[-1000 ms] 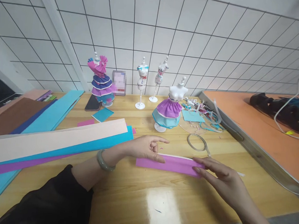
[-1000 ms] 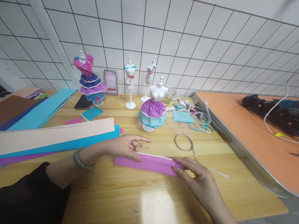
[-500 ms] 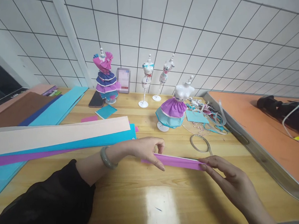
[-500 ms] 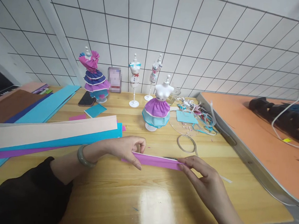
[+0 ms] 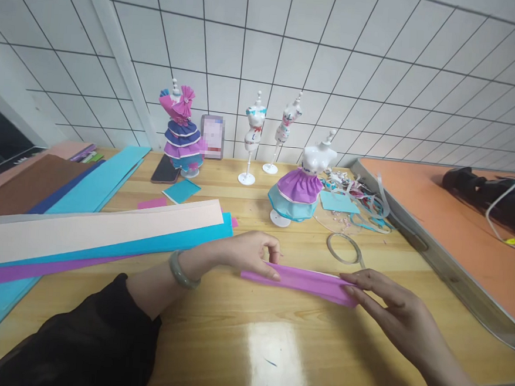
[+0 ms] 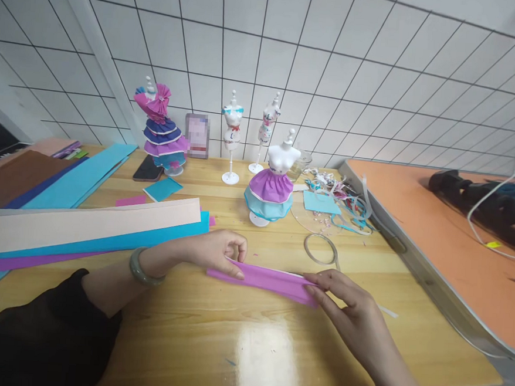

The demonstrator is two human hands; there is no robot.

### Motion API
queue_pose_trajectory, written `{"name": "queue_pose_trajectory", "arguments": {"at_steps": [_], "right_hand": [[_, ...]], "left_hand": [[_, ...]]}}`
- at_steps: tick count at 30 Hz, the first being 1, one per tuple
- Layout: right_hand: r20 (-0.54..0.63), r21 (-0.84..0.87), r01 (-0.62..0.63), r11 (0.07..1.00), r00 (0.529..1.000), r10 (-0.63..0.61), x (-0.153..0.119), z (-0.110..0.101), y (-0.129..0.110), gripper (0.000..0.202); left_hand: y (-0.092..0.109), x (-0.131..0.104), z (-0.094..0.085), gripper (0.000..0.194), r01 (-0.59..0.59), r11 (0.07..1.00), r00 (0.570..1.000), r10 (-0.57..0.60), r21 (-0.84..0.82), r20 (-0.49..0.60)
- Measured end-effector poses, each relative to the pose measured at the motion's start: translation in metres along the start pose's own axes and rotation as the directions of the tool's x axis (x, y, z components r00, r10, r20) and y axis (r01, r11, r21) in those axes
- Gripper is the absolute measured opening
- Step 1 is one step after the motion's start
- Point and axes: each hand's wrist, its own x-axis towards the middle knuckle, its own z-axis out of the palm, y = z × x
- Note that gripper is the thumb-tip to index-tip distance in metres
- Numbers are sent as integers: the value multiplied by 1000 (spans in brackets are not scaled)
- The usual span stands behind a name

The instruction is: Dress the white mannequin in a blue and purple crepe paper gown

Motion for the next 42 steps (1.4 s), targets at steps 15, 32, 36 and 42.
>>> {"name": "queue_pose_trajectory", "arguments": {"at_steps": [15,32,36,42], "right_hand": [[32,-18,59,998,998,-58,2,-2,2,24],[119,3,-18,1000,993,18,6,1,9,23],[135,12,-33,999,990,31,6,0,9,25],[99,86,-135,987,987,126,10,-1,6,29]], "left_hand": [[0,0,-1,27,-33,999,997,30,-31,-67],[-3,0,-9,32,-15,995,998,10,-103,-54],[-7,1,-11,28,-32,994,997,24,-108,-73],[-14,4,-17,30,-18,990,997,6,-142,-83]]}}
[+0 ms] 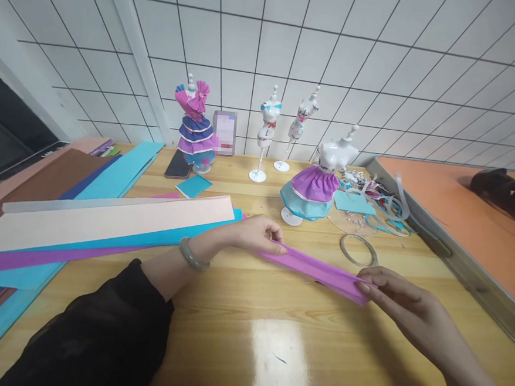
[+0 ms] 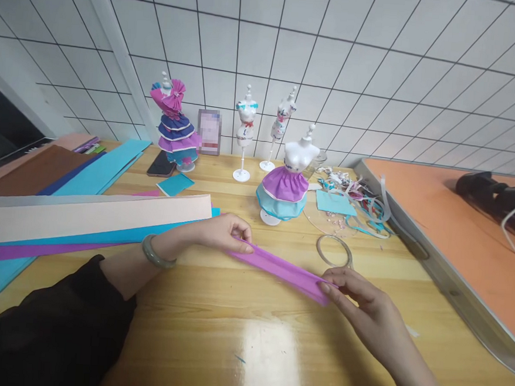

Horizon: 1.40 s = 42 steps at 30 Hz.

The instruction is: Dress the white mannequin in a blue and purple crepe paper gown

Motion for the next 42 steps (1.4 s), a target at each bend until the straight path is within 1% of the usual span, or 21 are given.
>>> {"name": "queue_pose_trajectory", "arguments": {"at_steps": [2,4,6,9,13,16,21,25,28,31,34,37,40,42], "right_hand": [[-19,50,-106,993,994,108,0,-2,1,30],[-32,102,-225,969,973,229,0,-3,4,32],[-48,145,-304,942,949,313,0,-5,8,32],[-68,196,-359,913,923,378,1,-5,14,31],[-101,250,-401,882,895,435,4,-4,24,32],[-94,271,-415,869,887,453,8,-3,30,33],[-117,269,-393,879,893,435,12,0,31,33],[-123,305,-383,872,892,435,15,3,32,32],[-113,342,-359,868,902,418,16,5,37,32],[-116,349,-345,872,907,405,16,5,38,31],[-96,354,-339,872,914,395,15,5,33,24],[-79,367,-336,867,918,389,15,5,25,17],[-73,370,-356,858,910,409,17,7,22,18],[-70,376,-363,852,906,417,18,8,22,22]], "left_hand": [[-3,1,-3,32,-5,999,1000,5,-36,3],[-5,1,-5,34,-7,997,1000,6,-80,-14],[-7,1,-6,36,-11,991,999,5,-130,-48],[-8,1,-6,38,-13,979,997,-3,-201,-80],[-6,1,-7,41,-3,966,991,-32,-260,-129],[-4,1,-7,41,-10,962,982,-42,-273,-187],[-3,1,-8,43,-26,945,966,-60,-326,-252],[-3,1,-9,45,-32,937,963,-65,-347,-262],[-5,1,-10,46,-16,947,959,-76,-322,-272],[-9,3,-10,44,-24,953,956,-66,-303,-285],[-13,4,-11,45,-44,952,959,-45,-304,-280],[-14,5,-11,47,-37,954,972,-35,-297,-234],[-12,3,-10,47,-22,956,981,-36,-292,-192],[-10,2,-10,45,-23,958,979,-37,-285,-202]]}}
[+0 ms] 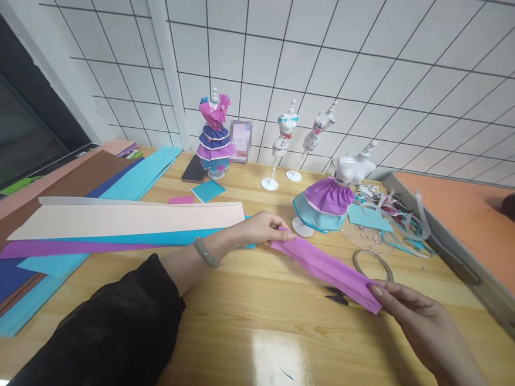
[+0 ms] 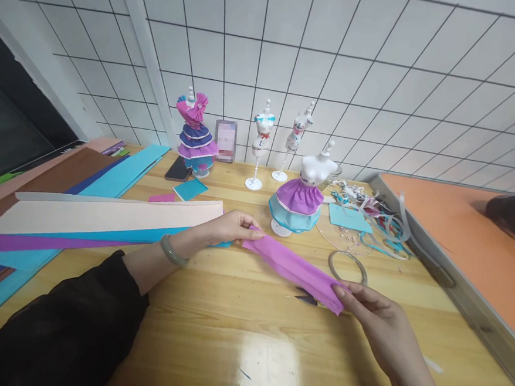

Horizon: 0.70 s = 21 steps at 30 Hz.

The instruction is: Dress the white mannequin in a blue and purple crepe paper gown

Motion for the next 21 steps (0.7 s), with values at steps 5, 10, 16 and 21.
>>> {"name": "queue_pose_trajectory", "arguments": {"at_steps": [5,10,16,21], "right_hand": [[-5,26,18,1000,1000,-18,-1,4,-2,29],[-16,25,48,999,999,-48,-1,6,-4,32],[13,2,120,993,993,-120,-1,9,-4,31],[81,-39,138,990,988,-135,0,19,-16,36]], "left_hand": [[-3,1,-2,44,24,1000,999,-24,17,-35],[-11,6,-5,43,-3,1000,999,4,25,-50],[-11,10,-1,31,-57,998,991,59,17,-123],[-7,10,4,28,-82,996,984,84,20,-155]]}}
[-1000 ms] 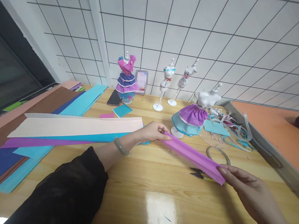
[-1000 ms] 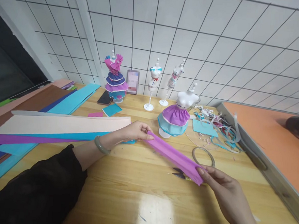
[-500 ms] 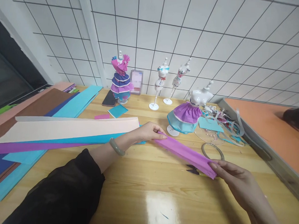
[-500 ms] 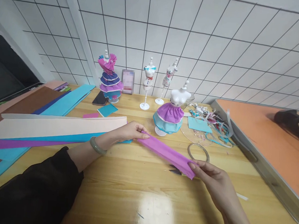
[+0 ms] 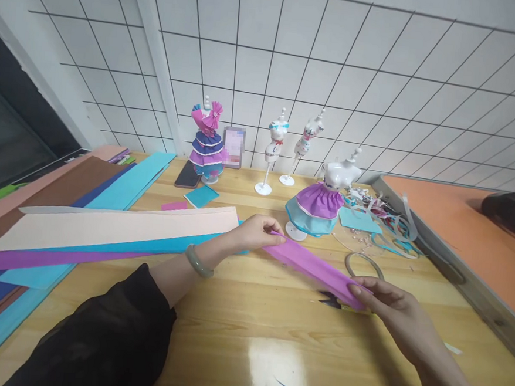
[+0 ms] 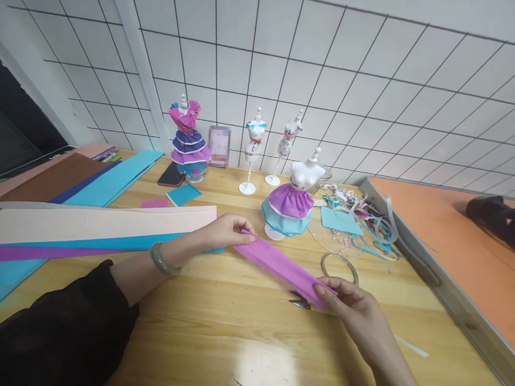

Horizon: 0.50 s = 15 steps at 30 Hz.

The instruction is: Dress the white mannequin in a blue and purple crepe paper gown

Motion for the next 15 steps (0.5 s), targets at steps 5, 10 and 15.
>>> {"name": "queue_pose_trajectory", "arguments": {"at_steps": [5,10,15], "right_hand": [[98,-60,1,998,995,5,6,5,-7,43],[221,-74,3,997,975,13,13,7,-7,41],[420,-61,27,998,908,2,15,26,-26,39]], "left_hand": [[11,-5,1,28,13,999,1000,-14,-41,-17],[20,-10,-1,24,-43,999,998,43,-22,-39],[30,-16,4,23,-106,992,994,106,67,-8]]}}
